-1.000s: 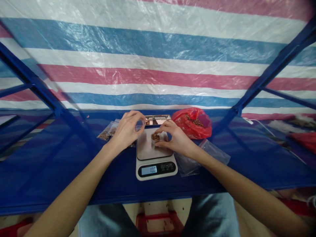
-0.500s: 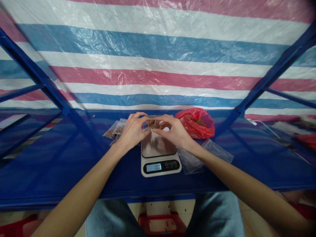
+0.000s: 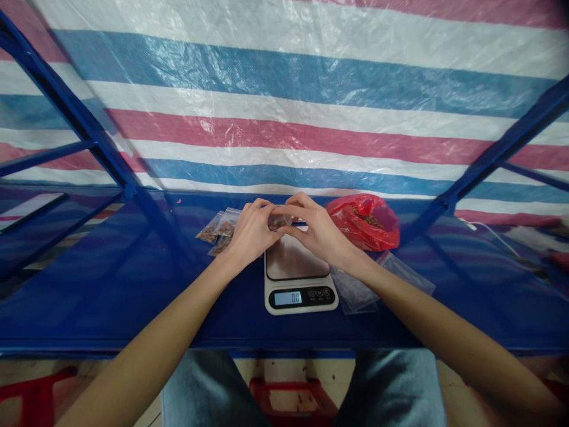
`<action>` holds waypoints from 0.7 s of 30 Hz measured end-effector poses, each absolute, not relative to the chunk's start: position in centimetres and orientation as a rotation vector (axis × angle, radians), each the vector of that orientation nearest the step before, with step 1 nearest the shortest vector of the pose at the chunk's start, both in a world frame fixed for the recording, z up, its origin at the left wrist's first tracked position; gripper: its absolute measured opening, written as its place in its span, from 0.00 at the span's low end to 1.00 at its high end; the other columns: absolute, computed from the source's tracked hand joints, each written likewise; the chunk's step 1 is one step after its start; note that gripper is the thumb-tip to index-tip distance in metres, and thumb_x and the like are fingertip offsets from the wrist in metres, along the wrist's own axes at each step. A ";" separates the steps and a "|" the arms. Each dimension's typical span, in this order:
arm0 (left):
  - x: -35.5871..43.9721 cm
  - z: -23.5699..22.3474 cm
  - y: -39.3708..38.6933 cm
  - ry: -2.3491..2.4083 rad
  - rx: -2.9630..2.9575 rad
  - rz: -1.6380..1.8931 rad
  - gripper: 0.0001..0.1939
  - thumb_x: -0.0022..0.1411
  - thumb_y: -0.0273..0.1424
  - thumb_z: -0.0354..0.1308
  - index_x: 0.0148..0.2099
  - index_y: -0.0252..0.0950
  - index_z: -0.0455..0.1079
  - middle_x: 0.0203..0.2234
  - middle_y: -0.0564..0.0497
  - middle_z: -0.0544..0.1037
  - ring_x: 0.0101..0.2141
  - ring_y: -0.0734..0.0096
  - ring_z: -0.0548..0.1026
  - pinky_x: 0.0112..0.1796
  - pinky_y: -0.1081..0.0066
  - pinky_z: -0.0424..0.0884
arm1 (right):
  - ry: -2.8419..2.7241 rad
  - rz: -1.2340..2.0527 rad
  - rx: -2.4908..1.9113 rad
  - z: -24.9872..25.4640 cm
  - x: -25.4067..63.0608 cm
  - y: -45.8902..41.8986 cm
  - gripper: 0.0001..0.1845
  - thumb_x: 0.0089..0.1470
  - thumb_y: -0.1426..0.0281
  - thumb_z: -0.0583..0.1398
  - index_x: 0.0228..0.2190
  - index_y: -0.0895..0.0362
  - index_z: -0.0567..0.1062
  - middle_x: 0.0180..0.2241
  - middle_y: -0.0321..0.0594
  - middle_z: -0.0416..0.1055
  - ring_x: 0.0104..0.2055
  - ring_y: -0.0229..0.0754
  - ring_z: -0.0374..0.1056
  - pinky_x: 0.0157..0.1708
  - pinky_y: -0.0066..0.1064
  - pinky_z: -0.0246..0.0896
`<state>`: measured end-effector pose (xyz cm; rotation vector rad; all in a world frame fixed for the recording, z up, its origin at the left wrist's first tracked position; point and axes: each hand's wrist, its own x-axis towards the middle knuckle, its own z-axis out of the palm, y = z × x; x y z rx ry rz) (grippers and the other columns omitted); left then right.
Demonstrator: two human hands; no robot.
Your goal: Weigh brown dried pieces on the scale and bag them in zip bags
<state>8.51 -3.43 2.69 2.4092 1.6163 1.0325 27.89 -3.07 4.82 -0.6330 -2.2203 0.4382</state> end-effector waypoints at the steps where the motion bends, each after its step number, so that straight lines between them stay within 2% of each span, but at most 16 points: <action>1: 8.5 2.6 -3.4 1.607 2.380 1.060 0.10 0.57 0.27 0.68 0.43 0.34 0.78 0.43 0.43 0.80 0.46 0.51 0.78 0.49 0.54 0.72 | -2.243 0.404 -0.622 4.8 27.7 -3.1 0.20 0.64 0.79 0.60 0.52 0.50 0.81 0.46 0.43 0.69 0.48 0.47 0.70 0.51 0.42 0.71; 5: 8.5 2.5 -3.4 1.503 2.256 1.220 0.12 0.54 0.26 0.70 0.43 0.34 0.78 0.40 0.45 0.80 0.41 0.56 0.78 0.43 0.60 0.73 | -2.283 0.220 -0.600 4.8 27.5 -3.4 0.23 0.68 0.78 0.55 0.57 0.48 0.78 0.47 0.45 0.67 0.50 0.49 0.66 0.51 0.44 0.69; 8: 8.6 2.4 -3.3 1.396 2.151 1.325 0.10 0.56 0.29 0.70 0.42 0.35 0.79 0.38 0.46 0.81 0.38 0.60 0.79 0.41 0.63 0.73 | -2.202 0.122 -0.665 5.5 28.6 -3.6 0.19 0.72 0.71 0.55 0.58 0.49 0.77 0.46 0.46 0.66 0.49 0.50 0.66 0.50 0.44 0.69; 11: 8.7 2.5 -3.1 1.259 1.948 1.398 0.09 0.58 0.33 0.71 0.40 0.36 0.79 0.36 0.48 0.83 0.38 0.63 0.80 0.41 0.66 0.73 | -2.044 0.097 -0.821 6.2 30.8 -3.2 0.20 0.75 0.64 0.52 0.60 0.51 0.75 0.46 0.46 0.69 0.48 0.50 0.68 0.51 0.46 0.68; 15: 8.7 3.0 -3.0 0.994 1.422 1.463 0.18 0.53 0.34 0.76 0.44 0.36 0.76 0.34 0.52 0.82 0.34 0.70 0.80 0.36 0.72 0.73 | -1.999 0.265 -0.937 5.3 34.3 -1.8 0.19 0.76 0.60 0.50 0.54 0.52 0.77 0.49 0.45 0.77 0.52 0.51 0.72 0.56 0.45 0.66; 18: 8.7 3.5 -3.3 0.795 1.090 1.467 0.27 0.51 0.30 0.78 0.51 0.38 0.72 0.35 0.54 0.82 0.36 0.70 0.81 0.36 0.73 0.76 | -2.016 0.485 -1.035 3.4 36.3 -1.1 0.14 0.71 0.57 0.59 0.49 0.53 0.75 0.41 0.41 0.79 0.41 0.47 0.75 0.44 0.39 0.69; 21: 8.9 3.8 -3.6 0.714 0.970 1.425 0.24 0.54 0.28 0.77 0.48 0.38 0.70 0.39 0.50 0.84 0.41 0.65 0.84 0.40 0.70 0.79 | -2.090 0.598 -1.116 1.6 37.4 -1.0 0.11 0.65 0.59 0.65 0.42 0.53 0.74 0.33 0.36 0.77 0.32 0.43 0.72 0.34 0.34 0.65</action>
